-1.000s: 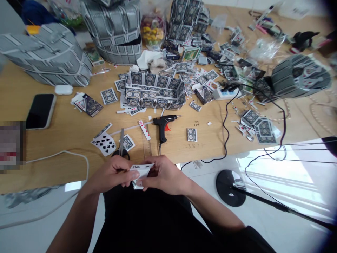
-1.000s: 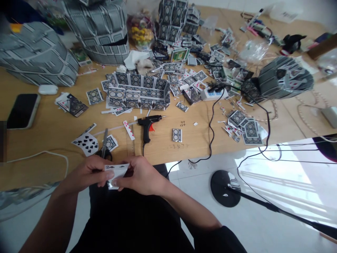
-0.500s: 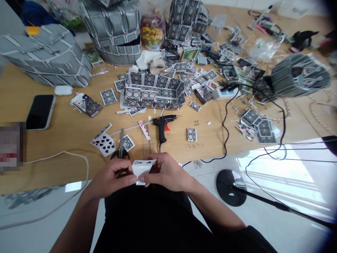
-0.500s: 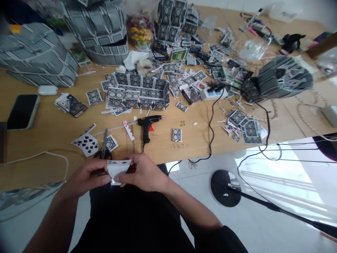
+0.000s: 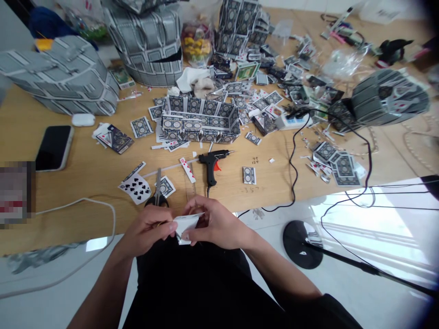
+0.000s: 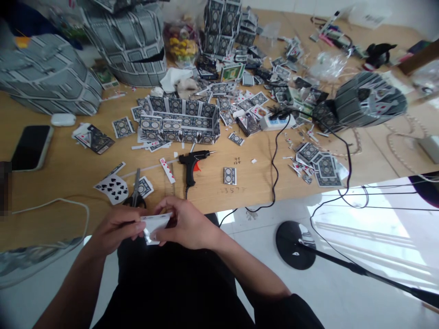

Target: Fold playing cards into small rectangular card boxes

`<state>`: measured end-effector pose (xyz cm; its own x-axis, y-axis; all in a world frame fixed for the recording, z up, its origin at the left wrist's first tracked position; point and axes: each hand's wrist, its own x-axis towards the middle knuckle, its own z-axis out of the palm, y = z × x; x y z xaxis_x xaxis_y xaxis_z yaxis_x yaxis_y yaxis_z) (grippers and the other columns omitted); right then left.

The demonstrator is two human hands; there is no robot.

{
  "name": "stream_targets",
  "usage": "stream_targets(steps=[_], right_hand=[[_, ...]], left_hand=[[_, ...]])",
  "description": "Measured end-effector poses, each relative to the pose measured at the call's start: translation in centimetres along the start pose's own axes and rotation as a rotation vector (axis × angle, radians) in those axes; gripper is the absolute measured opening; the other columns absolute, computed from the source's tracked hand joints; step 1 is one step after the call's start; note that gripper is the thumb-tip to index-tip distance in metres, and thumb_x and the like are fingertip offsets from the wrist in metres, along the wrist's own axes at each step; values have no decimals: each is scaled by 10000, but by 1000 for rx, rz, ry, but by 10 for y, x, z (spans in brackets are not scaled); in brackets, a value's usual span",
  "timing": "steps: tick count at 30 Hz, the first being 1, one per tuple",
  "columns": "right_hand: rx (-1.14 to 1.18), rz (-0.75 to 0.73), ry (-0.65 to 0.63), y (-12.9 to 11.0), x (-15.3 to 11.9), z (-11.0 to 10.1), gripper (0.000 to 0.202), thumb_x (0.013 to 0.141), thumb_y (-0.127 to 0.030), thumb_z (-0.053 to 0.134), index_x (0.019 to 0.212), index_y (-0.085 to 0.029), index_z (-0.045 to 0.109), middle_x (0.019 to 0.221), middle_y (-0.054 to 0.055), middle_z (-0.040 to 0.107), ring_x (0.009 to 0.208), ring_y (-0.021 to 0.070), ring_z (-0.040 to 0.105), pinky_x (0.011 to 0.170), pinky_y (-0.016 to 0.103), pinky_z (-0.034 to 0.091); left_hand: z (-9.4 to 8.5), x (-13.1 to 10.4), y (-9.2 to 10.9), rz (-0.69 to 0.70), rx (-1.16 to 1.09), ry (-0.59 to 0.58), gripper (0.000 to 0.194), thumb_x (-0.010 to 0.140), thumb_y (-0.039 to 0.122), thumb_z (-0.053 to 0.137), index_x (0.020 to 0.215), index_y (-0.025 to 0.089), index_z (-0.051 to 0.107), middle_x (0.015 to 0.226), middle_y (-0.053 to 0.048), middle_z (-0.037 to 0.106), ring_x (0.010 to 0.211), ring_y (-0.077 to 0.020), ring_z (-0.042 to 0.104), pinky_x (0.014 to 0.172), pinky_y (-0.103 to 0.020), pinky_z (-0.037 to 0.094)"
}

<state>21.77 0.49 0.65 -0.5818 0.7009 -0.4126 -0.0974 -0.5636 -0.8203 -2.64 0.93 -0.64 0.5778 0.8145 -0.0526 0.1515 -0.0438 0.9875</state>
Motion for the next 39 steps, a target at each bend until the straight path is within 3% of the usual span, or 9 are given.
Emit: stream_targets(steps=[5, 10, 17, 29, 39], right_hand=[[76, 11, -5, 0, 3, -1, 566, 710, -306, 1017, 1087, -232, 601, 824, -48, 751, 626, 149, 737, 615, 275, 599], [73, -11, 33, -2, 5, -5, 586, 689, -265, 1024, 1093, -233, 602, 795, -48, 767, 644, 157, 741, 664, 299, 628], [136, -43, 53, -5, 5, -4, 575, 680, -230, 1026, 1075, -218, 609, 818, -43, 769, 664, 143, 729, 643, 274, 624], [121, -75, 116, -2, 5, -5, 534, 704, -225, 1010, 1066, -223, 617, 812, -30, 793, 668, 149, 731, 668, 280, 615], [181, -238, 353, 11, 11, 11, 527, 745, -356, 1014, 1082, -229, 630, 744, -76, 711, 636, 122, 660, 667, 264, 582]], left_hand=[[6, 0, -3, -1, 10, 55, 500, 1102, 399, 596, 660, 179, 679, 533, 1, 618, 497, -111, 545, 529, -248, 361], [14, -2, 3, 7, 63, 26, 418, 1086, 343, 598, 710, 184, 691, 583, 2, 666, 545, -112, 589, 561, -227, 400], [26, -2, -3, -22, 35, 143, 443, 1059, 352, 609, 646, 192, 608, 534, 8, 620, 481, -110, 516, 501, -235, 350], [33, -5, -2, -46, 28, 223, 372, 1013, 340, 671, 678, 192, 603, 577, 18, 599, 514, -109, 486, 510, -229, 349], [49, 2, -3, -84, 84, 394, 370, 1069, 352, 598, 732, 207, 555, 622, 42, 515, 562, -113, 468, 555, -228, 380]])
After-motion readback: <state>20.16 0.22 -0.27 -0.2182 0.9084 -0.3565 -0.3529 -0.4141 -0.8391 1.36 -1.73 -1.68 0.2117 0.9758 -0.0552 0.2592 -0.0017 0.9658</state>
